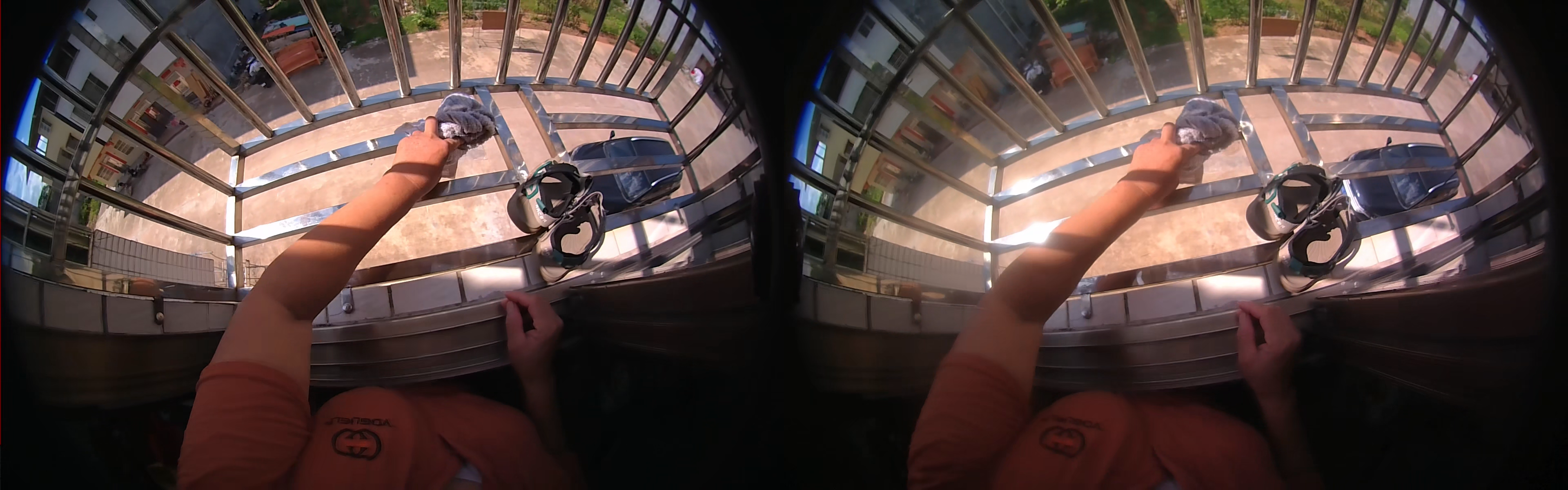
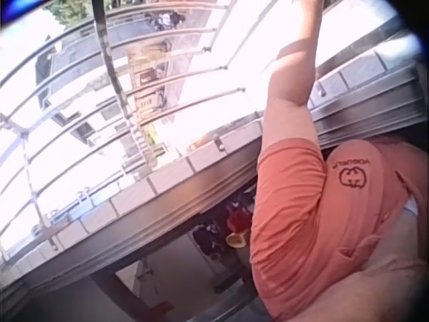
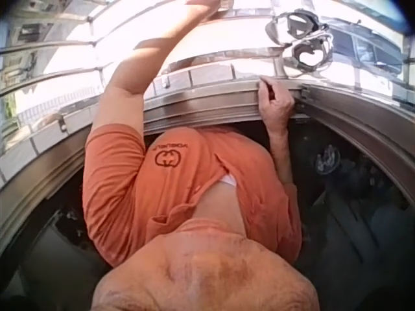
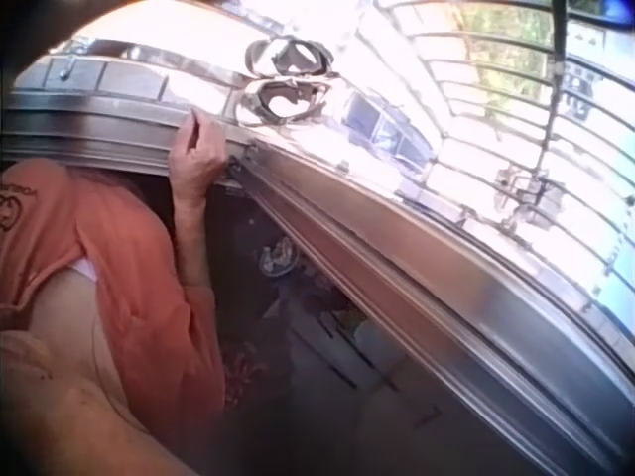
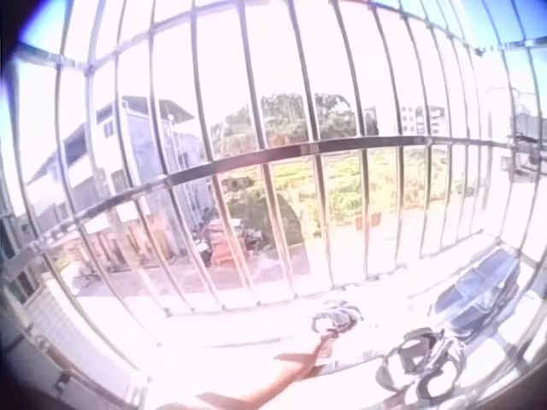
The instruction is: The recorder cleans a window, window frame, and balcony railing using a wet cloth.
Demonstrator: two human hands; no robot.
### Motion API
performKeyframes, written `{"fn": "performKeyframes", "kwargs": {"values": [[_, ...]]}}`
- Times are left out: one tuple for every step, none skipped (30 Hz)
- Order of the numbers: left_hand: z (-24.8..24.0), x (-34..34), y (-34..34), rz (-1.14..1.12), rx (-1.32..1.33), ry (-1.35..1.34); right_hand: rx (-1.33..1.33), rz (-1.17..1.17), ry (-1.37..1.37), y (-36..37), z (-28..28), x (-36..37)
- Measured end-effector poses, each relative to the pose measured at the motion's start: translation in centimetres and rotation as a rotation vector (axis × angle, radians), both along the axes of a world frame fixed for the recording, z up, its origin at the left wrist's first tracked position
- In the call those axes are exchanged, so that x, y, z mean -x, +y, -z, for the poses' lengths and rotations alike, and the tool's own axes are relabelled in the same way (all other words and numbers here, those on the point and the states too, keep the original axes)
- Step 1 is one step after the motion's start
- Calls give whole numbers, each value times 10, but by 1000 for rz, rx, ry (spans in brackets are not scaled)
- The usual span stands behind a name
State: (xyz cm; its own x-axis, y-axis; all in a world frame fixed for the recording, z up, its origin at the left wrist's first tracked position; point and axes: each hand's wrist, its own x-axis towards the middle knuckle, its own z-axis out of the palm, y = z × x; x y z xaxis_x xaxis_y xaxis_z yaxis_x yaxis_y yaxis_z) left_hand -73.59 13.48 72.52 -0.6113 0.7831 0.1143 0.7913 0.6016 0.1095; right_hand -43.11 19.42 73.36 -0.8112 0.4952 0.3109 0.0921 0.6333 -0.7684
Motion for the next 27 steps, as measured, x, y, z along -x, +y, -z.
{"fn": "performKeyframes", "kwargs": {"values": [[6, 2, -23, -32, -34, 56, 48, -8, 9, 1, 0, 0], [11, 6, -50, -42, -80, 110, 55, -11, 11, 0, 1, 1], [14, 10, -78, -97, -71, 111, 79, -7, -3, -1, 2, 2], [19, 19, -111, -68, -169, 167, 97, -7, -14, -3, -1, 2], [25, 27, -141, -195, -233, 121, 98, -17, -9, -4, -3, 3], [29, 33, -174, -123, -242, 227, 83, -30, 5, -3, -1, 4], [18, 27, -194, -248, -138, 146, 66, -36, 13, -1, 2, 3], [23, 34, -227, -378, -21, 209, 68, -56, 20, -1, 1, 3], [25, 38, -255, -374, -26, 311, 3, -36, 11, -1, 0, 3], [23, 41, -278, -481, 63, 274, -60, -19, 5, -3, 0, 4], [17, 38, -286, -556, 99, 247, -57, -27, 6, -5, -1, 5], [11, 36, -291, -629, 134, 220, -145, -23, -1, -6, -2, 6], [7, 40, -297, -668, 141, 186, -234, -16, -9, -7, -4, 6], [5, 41, -299, -666, 137, 190, -237, -13, -5, -7, -4, 8], [3, 41, -299, -609, -6, 108, -250, -15, -5, -8, -3, 9], [2, 42, -298, -547, -147, 24, -263, -14, -6, -8, -2, 10], [-16, 27, -270, -448, -346, -147, -266, 0, -18, -8, -1, 11], [-26, 16, -241, -444, -560, -518, -263, 0, -23, -9, -3, 11], [-14, 16, -218, -152, -851, -830, -266, -3, -22, -10, -6, 10], [-41, -14, -162, -198, -732, -831, -270, 17, -38, -7, -3, 7], [-40, -23, -129, -52, -720, -858, -273, 12, -39, -6, -2, 6], [-28, -24, -100, 42, -623, -759, -277, 4, -37, -6, -2, 6], [-6, -18, -74, 162, -619, -631, -267, -13, -29, -9, -5, 8], [-15, -35, -39, 74, -454, -566, -269, 6, -40, -6, 0, 7], [-23, -43, -16, 155, -347, -431, -261, 14, -19, -6, 3, 7], [-22, -39, -2, 201, -160, -443, -246, 5, 5, -8, 6, 10], [-25, -38, 11, 208, -29, -374, -242, -7, 0, -8, 7, 11]]}}
